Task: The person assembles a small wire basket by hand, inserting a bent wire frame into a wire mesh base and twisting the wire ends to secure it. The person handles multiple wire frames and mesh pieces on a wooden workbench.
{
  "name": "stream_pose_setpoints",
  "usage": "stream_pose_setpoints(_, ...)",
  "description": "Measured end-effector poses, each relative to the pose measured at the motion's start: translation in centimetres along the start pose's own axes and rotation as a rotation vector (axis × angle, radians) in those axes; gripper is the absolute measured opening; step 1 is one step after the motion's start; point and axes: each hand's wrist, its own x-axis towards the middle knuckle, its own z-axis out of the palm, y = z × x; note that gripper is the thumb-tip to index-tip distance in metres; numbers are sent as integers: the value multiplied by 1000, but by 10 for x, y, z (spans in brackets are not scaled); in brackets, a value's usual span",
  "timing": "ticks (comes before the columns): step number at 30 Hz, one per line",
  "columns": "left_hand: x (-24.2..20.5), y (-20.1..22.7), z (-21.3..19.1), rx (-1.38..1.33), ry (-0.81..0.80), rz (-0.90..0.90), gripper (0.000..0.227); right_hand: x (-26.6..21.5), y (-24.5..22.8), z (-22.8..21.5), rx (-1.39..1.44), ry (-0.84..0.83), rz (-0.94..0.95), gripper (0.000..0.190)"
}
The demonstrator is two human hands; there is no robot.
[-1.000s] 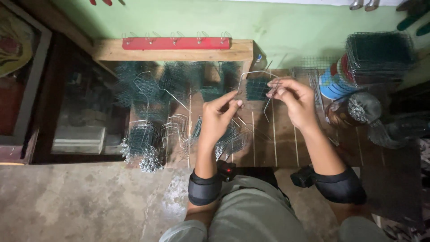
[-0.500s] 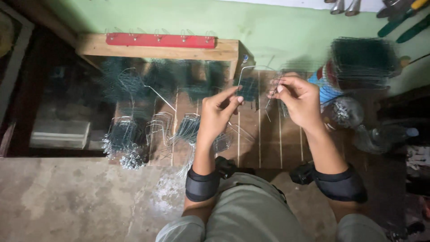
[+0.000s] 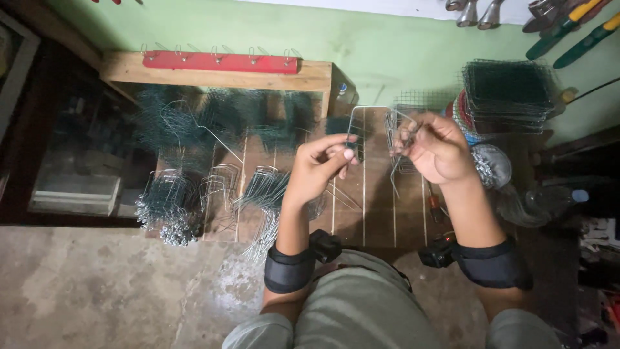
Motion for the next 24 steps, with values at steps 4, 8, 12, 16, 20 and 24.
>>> stream_pose_setpoints(4, 3, -4, 4, -34, -36, -51, 26, 7, 5, 8, 189, -193, 64, 4)
stream_pose_setpoints(8, 2, -3, 3, -83, -80, -103, 24, 13, 5, 21, 224, -292, 68, 8)
stream_pose_setpoints(12, 4, 11, -3, -37, 27, -100, 24, 16, 8, 21, 41, -99, -2, 7)
stream_pose_setpoints(16, 2, 6, -15, 43, 76, 14, 24, 15, 18, 30, -153, 208, -76, 19)
stream_pose_setpoints(20, 4, 22, -7, 250, 204, 99, 25, 17, 27, 33, -383, 359, -190, 19)
stream_pose_setpoints(24, 3, 41, 10, 515, 248, 187, 23, 22, 35, 26, -358, 483, -199, 25)
